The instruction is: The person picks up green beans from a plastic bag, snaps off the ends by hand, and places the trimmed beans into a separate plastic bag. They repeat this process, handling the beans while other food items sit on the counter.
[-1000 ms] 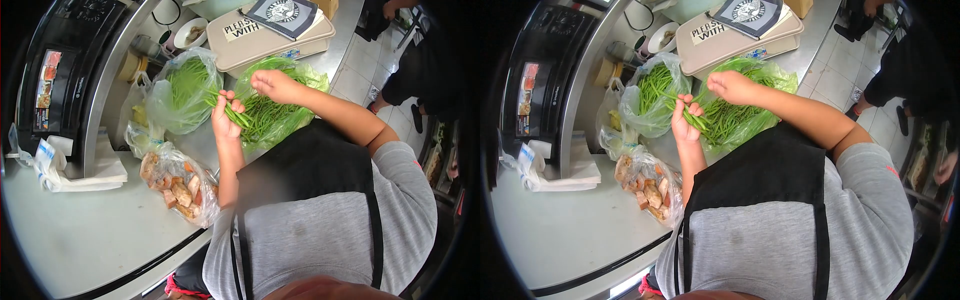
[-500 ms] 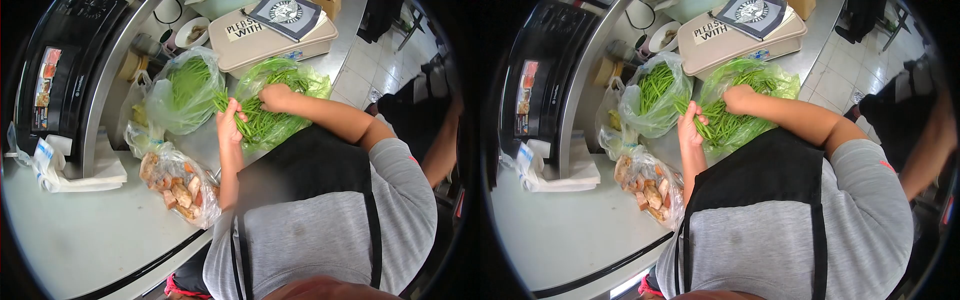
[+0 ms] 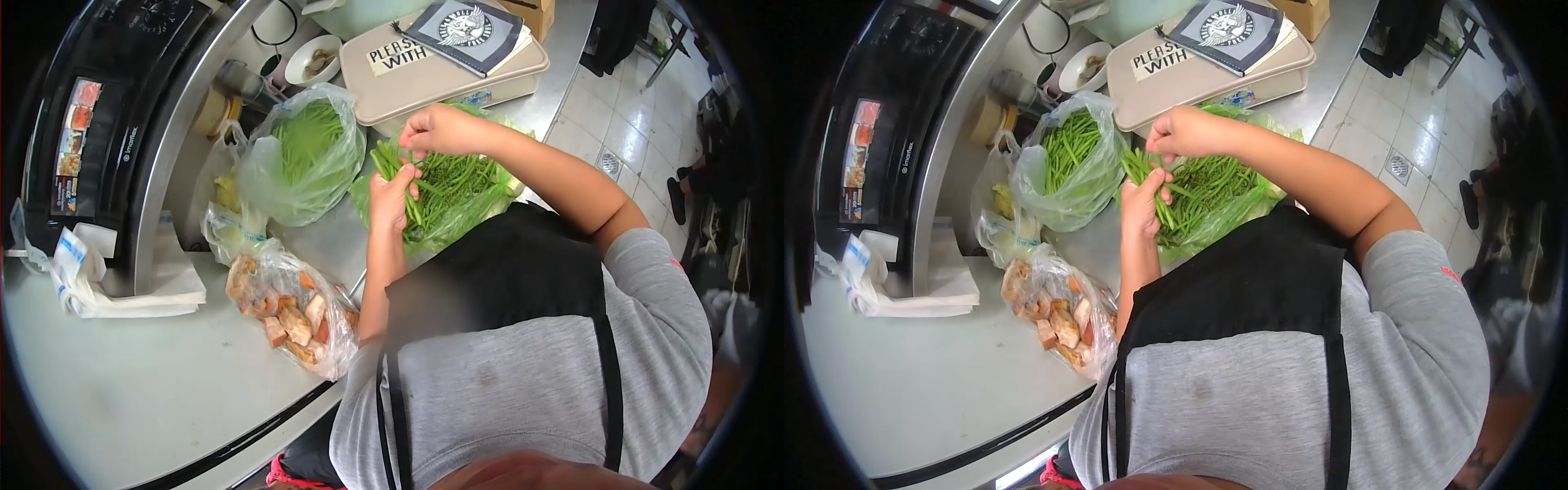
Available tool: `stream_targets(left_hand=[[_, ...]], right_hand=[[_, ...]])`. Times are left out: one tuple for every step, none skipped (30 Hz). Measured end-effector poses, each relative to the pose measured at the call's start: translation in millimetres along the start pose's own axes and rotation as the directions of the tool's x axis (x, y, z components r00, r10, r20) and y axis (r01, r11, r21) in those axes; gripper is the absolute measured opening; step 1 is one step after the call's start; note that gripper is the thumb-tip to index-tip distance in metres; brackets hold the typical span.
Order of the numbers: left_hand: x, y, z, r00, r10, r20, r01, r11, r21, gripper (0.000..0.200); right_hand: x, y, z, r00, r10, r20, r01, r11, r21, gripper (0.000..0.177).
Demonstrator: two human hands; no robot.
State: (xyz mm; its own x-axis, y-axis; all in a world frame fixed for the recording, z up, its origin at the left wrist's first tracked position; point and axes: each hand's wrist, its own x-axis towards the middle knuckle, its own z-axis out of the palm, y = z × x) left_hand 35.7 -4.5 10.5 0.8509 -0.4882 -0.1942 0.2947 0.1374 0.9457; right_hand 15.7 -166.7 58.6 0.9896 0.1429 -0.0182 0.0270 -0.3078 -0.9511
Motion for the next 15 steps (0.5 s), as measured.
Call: stream_targets(left_hand=[[0.3, 2.2, -1.4, 1.0, -0.008, -0.012, 0.008, 1.0, 0.0, 0.014], [-0.3, 3.6, -3.5, 1.0, -0.018, -0.026, 0.018, 1.0, 0.0, 0.014], [-1.3, 3.9, -4.8, 0.999, -0.031, -0.04, 0.031, 1.0, 0.001, 0.014], [-2.5, 4.2, -4.8, 0.998, -0.051, -0.028, 0.051, 0.998, -0.023, 0.013], [-3.8, 5.0, -3.8, 0.997, -0.072, -0.014, 0.072, 0.996, -0.046, 0.013], [-4.4, 5.4, -2.5, 0.996, -0.092, 0.0, 0.092, 0.993, -0.07, 0.013], [-4.4, 3.8, -2.1, 0.99, -0.125, 0.063, 0.134, 0.979, -0.157, 0.012], [-4.0, 0.7, -2.3, 0.98, -0.15, 0.129, 0.178, 0.954, -0.24, 0.012], [-3.9, -1.5, -2.0, 0.966, -0.168, 0.197, 0.225, 0.921, -0.318, 0.011], [-5.5, -2.9, -1.5, 0.965, -0.117, 0.235, 0.208, 0.884, -0.418, 0.011], [-8.4, -3.6, -1.3, 0.962, -0.06, 0.266, 0.194, 0.836, -0.513, 0.011], [-10.0, -3.1, -2.4, 0.957, 0.001, 0.291, 0.182, 0.778, -0.602, 0.01], [-9.7, -2.7, -5.3, 0.94, 0.088, 0.329, 0.169, 0.717, -0.676, 0.009], [-8.3, -2.2, -8.0, 0.931, 0.134, 0.341, 0.159, 0.69, -0.706, 0.008], [-7.2, -2.1, -10.7, 0.92, 0.178, 0.35, 0.152, 0.66, -0.736, 0.008]], right_hand=[[0.4, 6.4, -0.1, 0.991, -0.126, -0.054, 0.108, 0.962, -0.251, 0.012], [1.9, 18.6, 2.3, 0.964, -0.257, -0.074, 0.19, 0.852, -0.487, 0.012], [0.6, 19.0, 4.5, 0.922, -0.383, -0.06, 0.238, 0.682, -0.692, 0.012], [-2.2, 18.5, 6.6, 0.925, -0.377, -0.054, 0.204, 0.61, -0.766, 0.012], [-6.8, 16.6, 9.7, 0.928, -0.37, -0.049, 0.167, 0.53, -0.831, 0.013], [-9.9, 12.6, 11.8, 0.931, -0.362, -0.045, 0.129, 0.444, -0.887, 0.014], [-8.9, 14.8, 15.4, 0.93, -0.35, -0.109, 0.076, 0.476, -0.876, 0.014], [-6.1, 20.2, 20.8, 0.926, -0.337, -0.173, 0.024, 0.507, -0.862, 0.014], [-4.3, 24.5, 24.2, 0.917, -0.322, -0.235, -0.028, 0.536, -0.844, 0.015], [-2.5, 28.6, 20.8, 0.943, -0.23, -0.241, -0.06, 0.593, -0.803, 0.015], [0.1, 34.2, 12.8, 0.961, -0.138, -0.24, -0.097, 0.644, -0.758, 0.015], [1.0, 37.8, 7.5, 0.972, -0.047, -0.232, -0.136, 0.69, -0.711, 0.017], [-1.8, 41.4, 5.8, 0.991, 0.046, -0.125, -0.106, 0.836, -0.539, 0.019], [-6.9, 45.4, 5.4, 0.994, 0.113, 0.005, -0.105, 0.937, -0.334, 0.022], [-11.3, 47.8, 6.9, 0.978, 0.15, 0.147, -0.134, 0.985, -0.112, 0.024]])
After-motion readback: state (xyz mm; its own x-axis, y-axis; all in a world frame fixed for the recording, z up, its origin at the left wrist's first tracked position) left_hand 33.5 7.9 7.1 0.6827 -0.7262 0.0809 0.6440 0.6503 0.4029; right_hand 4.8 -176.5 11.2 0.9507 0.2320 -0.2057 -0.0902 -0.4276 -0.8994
